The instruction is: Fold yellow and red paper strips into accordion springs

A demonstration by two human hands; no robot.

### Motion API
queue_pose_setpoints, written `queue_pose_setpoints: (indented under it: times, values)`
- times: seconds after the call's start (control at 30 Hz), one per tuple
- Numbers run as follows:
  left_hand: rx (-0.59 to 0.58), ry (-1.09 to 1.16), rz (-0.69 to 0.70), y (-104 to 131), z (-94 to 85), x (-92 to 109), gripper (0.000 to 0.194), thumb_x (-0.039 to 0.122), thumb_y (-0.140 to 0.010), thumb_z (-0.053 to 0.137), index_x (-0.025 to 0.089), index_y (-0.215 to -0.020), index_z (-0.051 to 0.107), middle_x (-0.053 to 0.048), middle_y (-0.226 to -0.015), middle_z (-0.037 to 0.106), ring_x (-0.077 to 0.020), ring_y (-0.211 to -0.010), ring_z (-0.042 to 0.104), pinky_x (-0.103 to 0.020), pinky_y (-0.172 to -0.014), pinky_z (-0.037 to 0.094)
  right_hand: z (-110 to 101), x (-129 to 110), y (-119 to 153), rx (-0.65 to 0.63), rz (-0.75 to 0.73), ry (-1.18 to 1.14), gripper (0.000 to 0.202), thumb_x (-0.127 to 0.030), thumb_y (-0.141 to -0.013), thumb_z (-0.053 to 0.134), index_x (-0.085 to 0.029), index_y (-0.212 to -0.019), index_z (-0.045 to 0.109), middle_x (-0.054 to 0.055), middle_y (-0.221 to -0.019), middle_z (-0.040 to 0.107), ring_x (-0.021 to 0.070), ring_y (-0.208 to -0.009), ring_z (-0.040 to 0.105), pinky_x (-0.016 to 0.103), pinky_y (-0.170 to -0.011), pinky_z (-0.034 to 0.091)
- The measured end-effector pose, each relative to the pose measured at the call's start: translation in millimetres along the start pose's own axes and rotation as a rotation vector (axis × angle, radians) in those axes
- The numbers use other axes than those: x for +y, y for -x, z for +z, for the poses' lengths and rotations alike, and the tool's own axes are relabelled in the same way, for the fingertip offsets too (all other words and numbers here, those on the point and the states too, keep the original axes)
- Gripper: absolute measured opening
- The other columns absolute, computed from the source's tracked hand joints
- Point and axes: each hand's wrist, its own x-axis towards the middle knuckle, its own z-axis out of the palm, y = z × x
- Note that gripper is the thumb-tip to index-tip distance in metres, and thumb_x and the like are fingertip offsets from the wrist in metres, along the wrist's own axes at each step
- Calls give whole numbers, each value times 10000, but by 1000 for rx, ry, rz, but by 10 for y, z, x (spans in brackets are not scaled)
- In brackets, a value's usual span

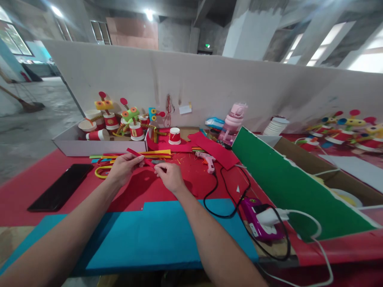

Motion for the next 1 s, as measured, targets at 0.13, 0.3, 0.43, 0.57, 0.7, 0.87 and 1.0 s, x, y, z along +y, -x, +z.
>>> queue_pose_setpoints:
  times: [0.13, 0.3, 0.43, 0.57, 0.7, 0.87, 1.0]
  values:
    - [-179, -91, -71, 58, 50, -44, 259, 339, -588, 806, 121, -606, 667, -16, -548, 609, -97, -526, 501, -242, -555, 377, 7, 82, -22, -28, 26, -100, 250, -338, -847, 550, -162, -830, 727, 44, -680, 714, 159, -605, 661, 242, -580, 490]
    - [-209, -198, -65, 93, 110, -137, 275, 344, -553, 821, 119, -568, 663, -18, -512, 587, -107, -511, 486, -249, -529, 354, 11, 123, -25, -59, 32, -123, 264, -352, -838, 547, -165, -833, 733, 38, -673, 707, 152, -607, 652, 239, -583, 484]
    - [-153, -147, -62, 63, 83, -129, 287, 351, -555, 819, 125, -542, 642, -12, -500, 570, -97, -499, 472, -246, -526, 353, 18, 118, -18, -73, 82, -97, 294, -391, -827, 550, -157, -776, 720, 45, -651, 693, 139, -548, 618, 216, -489, 448]
    - [-89, -72, -60, 10, -5, -47, 295, 344, -545, 825, 127, -529, 626, -13, -506, 566, -88, -492, 462, -236, -510, 348, 16, 111, -14, -75, 123, -106, 302, -407, -805, 565, -148, -758, 713, 59, -658, 692, 134, -530, 600, 209, -450, 433]
    - [-32, -19, -26, -58, -137, 44, 297, 322, -553, 824, 129, -499, 606, -8, -491, 546, -85, -494, 464, -230, -507, 353, 3, 68, -5, -119, 139, -127, 298, -407, -793, 572, -146, -769, 714, 54, -644, 686, 129, -532, 595, 217, -477, 457]
    - [125, 107, 34, -140, -279, 120, 253, 275, -511, 842, 111, -581, 662, -4, -519, 563, -80, -508, 481, -221, -518, 375, -20, 6, -6, -126, 127, -131, 272, -382, -793, 568, -152, -746, 707, 53, -641, 690, 140, -560, 615, 236, -522, 475]
    - [122, 153, 16, -113, -221, 112, 317, 350, -539, 832, 107, -697, 705, -23, -613, 612, -86, -554, 515, -218, -544, 404, -42, 44, -35, -7, 113, -134, 260, -373, -802, 566, -156, -784, 708, 55, -675, 704, 151, -587, 638, 248, -559, 481]
